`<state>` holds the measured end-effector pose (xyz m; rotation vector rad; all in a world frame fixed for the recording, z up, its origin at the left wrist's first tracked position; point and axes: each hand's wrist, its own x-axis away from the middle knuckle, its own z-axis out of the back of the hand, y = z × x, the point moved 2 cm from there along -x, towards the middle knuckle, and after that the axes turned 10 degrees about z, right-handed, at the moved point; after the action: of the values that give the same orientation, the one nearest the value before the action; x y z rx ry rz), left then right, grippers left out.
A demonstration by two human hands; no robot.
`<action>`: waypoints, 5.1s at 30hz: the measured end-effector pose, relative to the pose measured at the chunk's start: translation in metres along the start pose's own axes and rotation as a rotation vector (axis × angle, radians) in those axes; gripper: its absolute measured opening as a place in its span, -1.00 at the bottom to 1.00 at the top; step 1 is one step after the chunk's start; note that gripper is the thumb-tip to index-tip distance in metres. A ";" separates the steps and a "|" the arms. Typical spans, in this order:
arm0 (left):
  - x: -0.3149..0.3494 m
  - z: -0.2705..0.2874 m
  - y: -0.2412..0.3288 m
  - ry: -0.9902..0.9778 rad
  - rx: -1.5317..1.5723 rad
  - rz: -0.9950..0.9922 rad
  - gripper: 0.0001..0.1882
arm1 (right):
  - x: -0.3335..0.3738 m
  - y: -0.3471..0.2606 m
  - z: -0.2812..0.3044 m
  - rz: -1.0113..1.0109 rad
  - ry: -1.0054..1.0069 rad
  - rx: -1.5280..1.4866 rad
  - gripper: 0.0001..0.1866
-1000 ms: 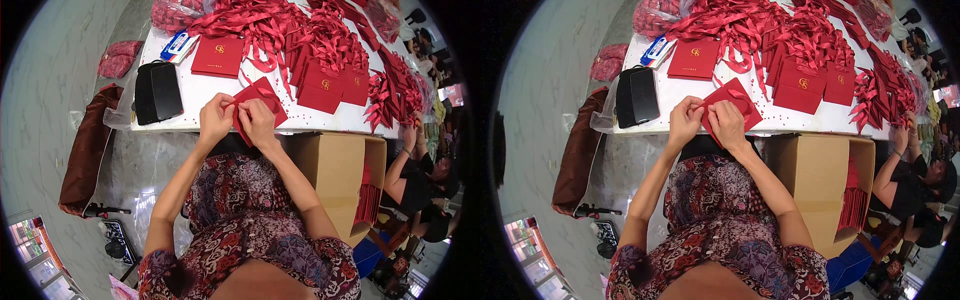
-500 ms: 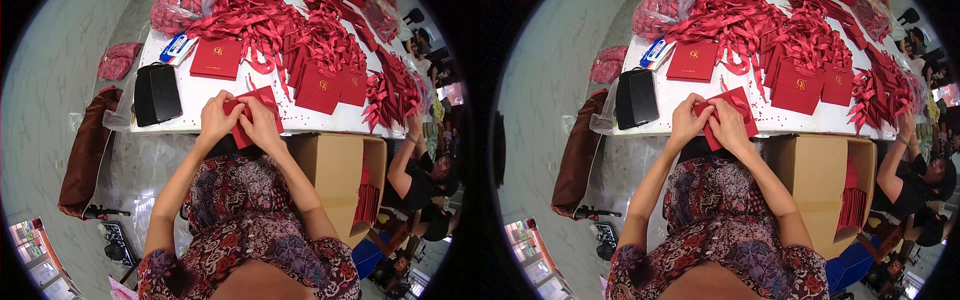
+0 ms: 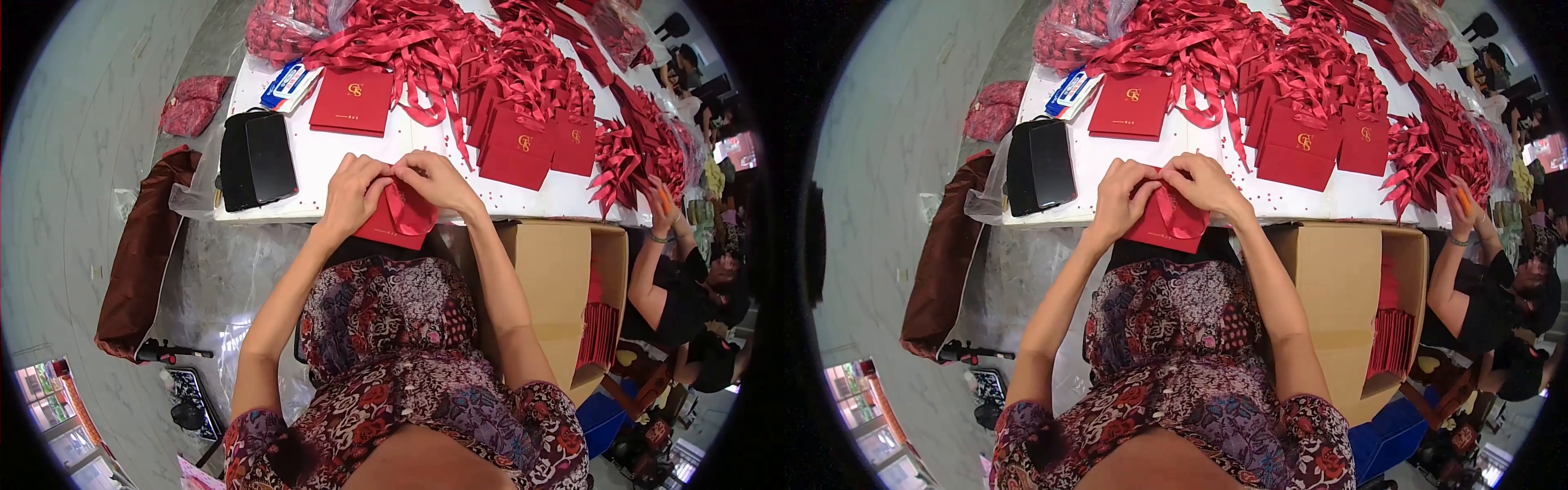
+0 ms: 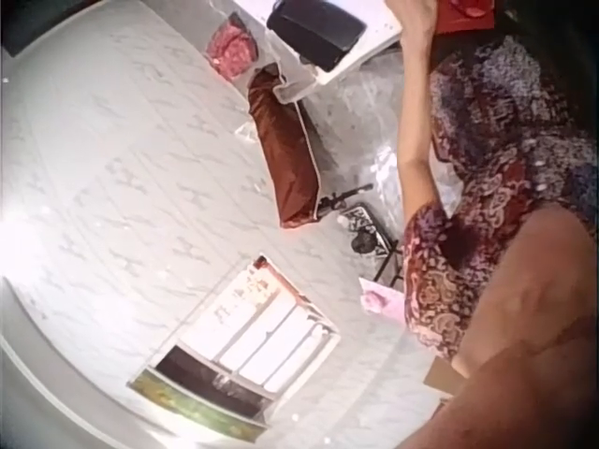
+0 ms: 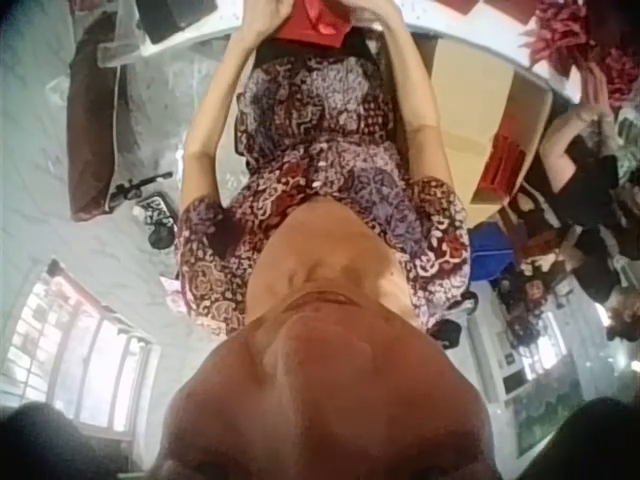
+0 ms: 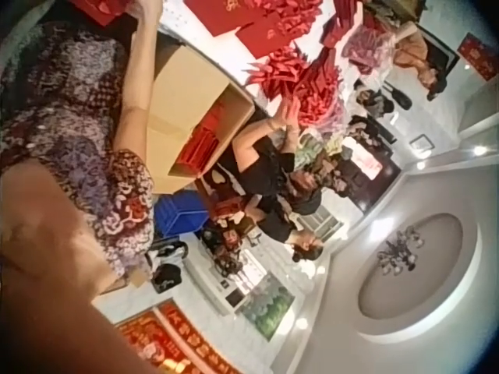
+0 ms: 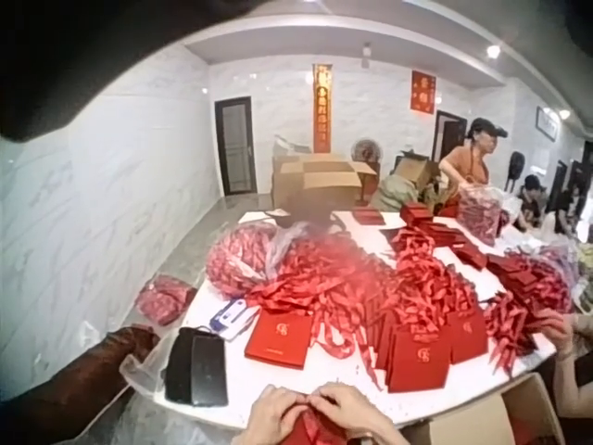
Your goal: Tying red ribbons onto small red gift bags in a manual assembly area.
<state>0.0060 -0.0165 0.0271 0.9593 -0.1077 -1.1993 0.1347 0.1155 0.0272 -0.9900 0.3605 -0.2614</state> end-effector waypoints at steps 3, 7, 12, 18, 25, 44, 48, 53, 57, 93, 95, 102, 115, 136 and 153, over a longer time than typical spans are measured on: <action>-0.003 -0.001 -0.002 -0.007 0.013 -0.086 -0.84 | -0.002 0.018 0.001 -0.009 -0.072 -0.070 -0.70; -0.007 -0.001 -0.002 -0.090 0.024 -0.139 -0.82 | -0.008 0.033 0.004 -0.064 -0.193 -0.276 -0.75; -0.008 0.003 -0.006 -0.124 0.037 -0.164 -0.79 | -0.014 0.034 -0.002 -0.116 -0.118 -0.435 -0.80; -0.011 0.003 0.000 -0.085 0.041 -0.125 -0.82 | -0.023 0.043 -0.015 -0.161 0.019 -0.500 -0.82; -0.005 -0.006 -0.012 -0.105 -0.095 0.118 -0.79 | -0.029 0.062 -0.002 -0.116 0.393 -0.224 -0.76; -0.028 -0.050 -0.037 -0.111 0.020 0.494 -0.83 | 0.003 0.045 -0.018 -0.150 0.386 0.214 -0.77; -0.023 -0.049 -0.024 -0.046 0.156 0.462 -0.87 | 0.003 0.051 -0.019 -0.141 0.408 -0.161 -0.83; -0.020 -0.045 -0.019 -0.104 0.207 0.509 -0.87 | 0.002 0.054 -0.023 -0.112 0.394 -0.373 -0.84; -0.015 -0.041 -0.020 -0.094 0.229 0.492 -0.87 | 0.003 0.045 -0.026 -0.095 0.351 -0.324 -0.82; 0.080 0.025 0.033 0.254 0.597 0.668 -0.74 | 0.029 0.063 0.027 -0.135 0.840 -0.189 -0.77; 0.075 0.031 0.013 0.326 0.602 0.589 -0.73 | 0.040 0.050 0.037 -0.140 0.738 0.430 -0.79; 0.056 0.011 0.020 -0.008 -0.330 0.000 -0.27 | 0.052 0.057 0.031 -0.286 0.599 0.782 -0.85; 0.001 -0.024 0.023 -0.132 -0.115 -0.021 -0.62 | 0.055 -0.011 -0.011 0.083 0.377 0.053 -0.83; -0.001 -0.021 -0.019 0.015 -0.154 0.082 -0.52 | 0.078 -0.039 0.037 0.153 0.687 -0.606 -0.88; -0.011 -0.029 0.000 -0.214 -0.213 0.099 -0.61 | 0.028 0.005 -0.016 0.027 0.369 0.424 -0.86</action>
<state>0.0172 0.0092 0.0142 0.6317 -0.1919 -1.1935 0.1537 0.0953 0.0098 -0.5161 0.6249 -0.4769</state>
